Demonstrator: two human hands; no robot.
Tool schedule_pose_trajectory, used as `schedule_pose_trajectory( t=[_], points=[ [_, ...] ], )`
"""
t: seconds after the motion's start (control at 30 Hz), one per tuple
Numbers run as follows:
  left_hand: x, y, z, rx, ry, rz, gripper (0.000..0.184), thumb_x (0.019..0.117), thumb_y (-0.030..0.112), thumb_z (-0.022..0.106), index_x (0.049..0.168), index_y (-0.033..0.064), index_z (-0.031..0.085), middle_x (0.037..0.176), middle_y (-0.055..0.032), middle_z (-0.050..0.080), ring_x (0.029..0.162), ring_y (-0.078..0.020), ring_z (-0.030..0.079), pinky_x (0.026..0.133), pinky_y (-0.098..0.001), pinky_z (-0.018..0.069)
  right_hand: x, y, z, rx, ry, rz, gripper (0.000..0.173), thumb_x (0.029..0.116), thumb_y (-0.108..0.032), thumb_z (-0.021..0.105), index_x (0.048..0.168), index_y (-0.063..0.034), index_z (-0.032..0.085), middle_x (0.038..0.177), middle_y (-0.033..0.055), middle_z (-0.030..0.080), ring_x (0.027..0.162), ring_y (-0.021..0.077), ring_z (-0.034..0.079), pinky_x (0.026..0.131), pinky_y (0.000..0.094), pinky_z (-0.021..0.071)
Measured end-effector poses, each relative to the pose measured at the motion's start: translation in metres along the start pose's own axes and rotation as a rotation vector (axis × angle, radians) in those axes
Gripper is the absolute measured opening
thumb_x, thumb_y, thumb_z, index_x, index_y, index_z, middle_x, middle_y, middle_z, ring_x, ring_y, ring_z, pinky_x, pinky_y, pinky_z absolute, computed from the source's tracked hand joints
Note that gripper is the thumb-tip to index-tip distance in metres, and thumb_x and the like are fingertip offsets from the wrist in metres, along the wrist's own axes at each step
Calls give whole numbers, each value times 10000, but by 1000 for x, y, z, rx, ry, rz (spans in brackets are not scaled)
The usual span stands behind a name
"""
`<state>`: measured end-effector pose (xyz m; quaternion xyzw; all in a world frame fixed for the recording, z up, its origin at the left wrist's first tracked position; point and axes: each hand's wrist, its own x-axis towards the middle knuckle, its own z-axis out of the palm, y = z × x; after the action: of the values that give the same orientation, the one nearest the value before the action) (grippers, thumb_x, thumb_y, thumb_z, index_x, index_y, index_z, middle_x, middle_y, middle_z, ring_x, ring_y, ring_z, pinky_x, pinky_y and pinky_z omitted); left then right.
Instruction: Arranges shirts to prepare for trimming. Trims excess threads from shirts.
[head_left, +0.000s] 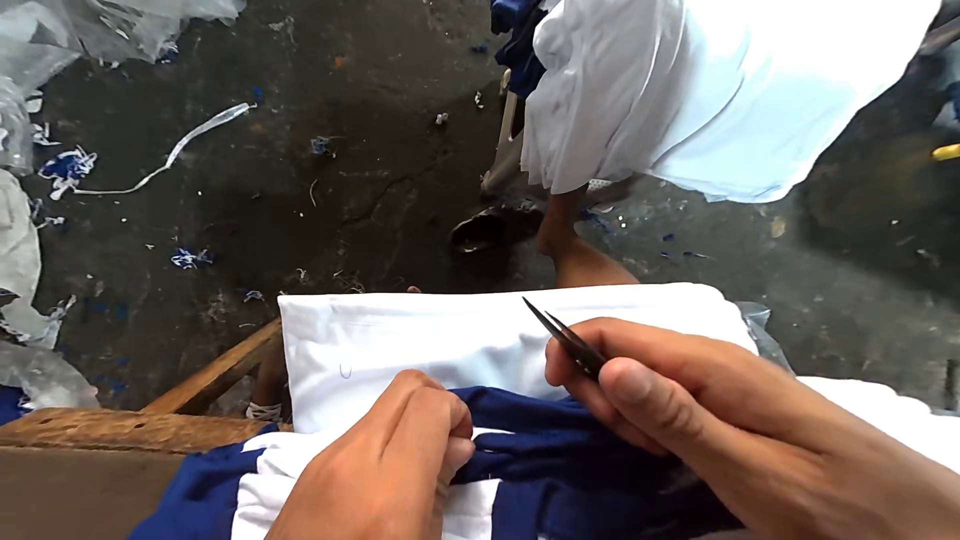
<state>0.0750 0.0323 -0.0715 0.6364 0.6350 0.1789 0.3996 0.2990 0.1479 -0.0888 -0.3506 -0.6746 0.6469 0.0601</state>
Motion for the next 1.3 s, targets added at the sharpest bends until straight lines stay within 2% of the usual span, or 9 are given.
schedule_pose_trajectory(
  t=[0.17,0.4,0.47,0.6,0.73,0.93,1.03,1.13,1.3],
  points=[
    [-1,7,6,106,-27,-2,171,1018,152,603,994,48,736,970,-181,640,848,-271,628,692,-341,528,-1,0,1,-33,22,-9,351,1085,-459,415,1045,-207,657,694,-127,499,577,-66,459,495,98,359],
    [-20,17,8,180,97,-13,184,999,153,650,1090,39,762,1227,-275,655,1013,-308,643,895,-358,512,-12,-7,-3,-142,17,-179,570,1094,-527,249,1057,-113,639,754,-66,536,652,-39,500,565,121,406],
    [-28,19,16,253,200,12,122,986,141,665,1015,85,770,1206,-242,674,1066,-291,624,939,-336,484,-16,-7,-2,-164,6,-239,580,1085,-544,284,1059,-82,633,769,-42,533,666,-29,494,579,127,405],
    [-38,17,36,370,350,88,129,1007,111,600,975,66,717,1170,-173,711,1143,-286,630,1001,-359,475,-24,0,9,-379,135,-318,353,1060,-433,497,1038,-115,648,766,-61,550,635,-38,473,551,106,394],
    [-55,16,48,385,477,168,148,1046,168,550,971,71,631,1102,-135,689,1169,-247,603,1062,-319,436,-34,5,24,-543,257,-365,278,1042,-357,515,984,-149,691,793,-55,603,668,-12,535,578,114,439],
    [-72,21,45,167,369,81,214,1046,184,558,953,45,692,987,-123,707,1022,-223,646,953,-309,498,-47,9,41,-584,242,-367,181,971,-297,585,980,-166,709,803,-23,633,670,70,606,562,221,515],
    [-63,27,25,114,308,14,265,1045,203,572,981,-5,723,855,-119,735,799,-200,702,747,-338,575,-47,10,46,-597,275,-355,183,966,-286,583,977,-159,715,795,-28,632,666,73,607,560,229,514],
    [-45,27,22,250,251,15,246,1003,238,611,1088,51,747,797,-62,728,676,-199,693,616,-372,575,-48,10,48,-610,288,-350,169,949,-276,588,961,-163,712,779,-35,618,661,63,599,554,216,504],
    [-26,13,34,336,302,109,259,992,195,513,947,150,764,782,-18,701,669,-174,687,530,-348,541,-46,11,47,-604,272,-329,237,977,-345,562,988,-158,707,789,-26,621,654,76,597,539,231,498]
  ],
)
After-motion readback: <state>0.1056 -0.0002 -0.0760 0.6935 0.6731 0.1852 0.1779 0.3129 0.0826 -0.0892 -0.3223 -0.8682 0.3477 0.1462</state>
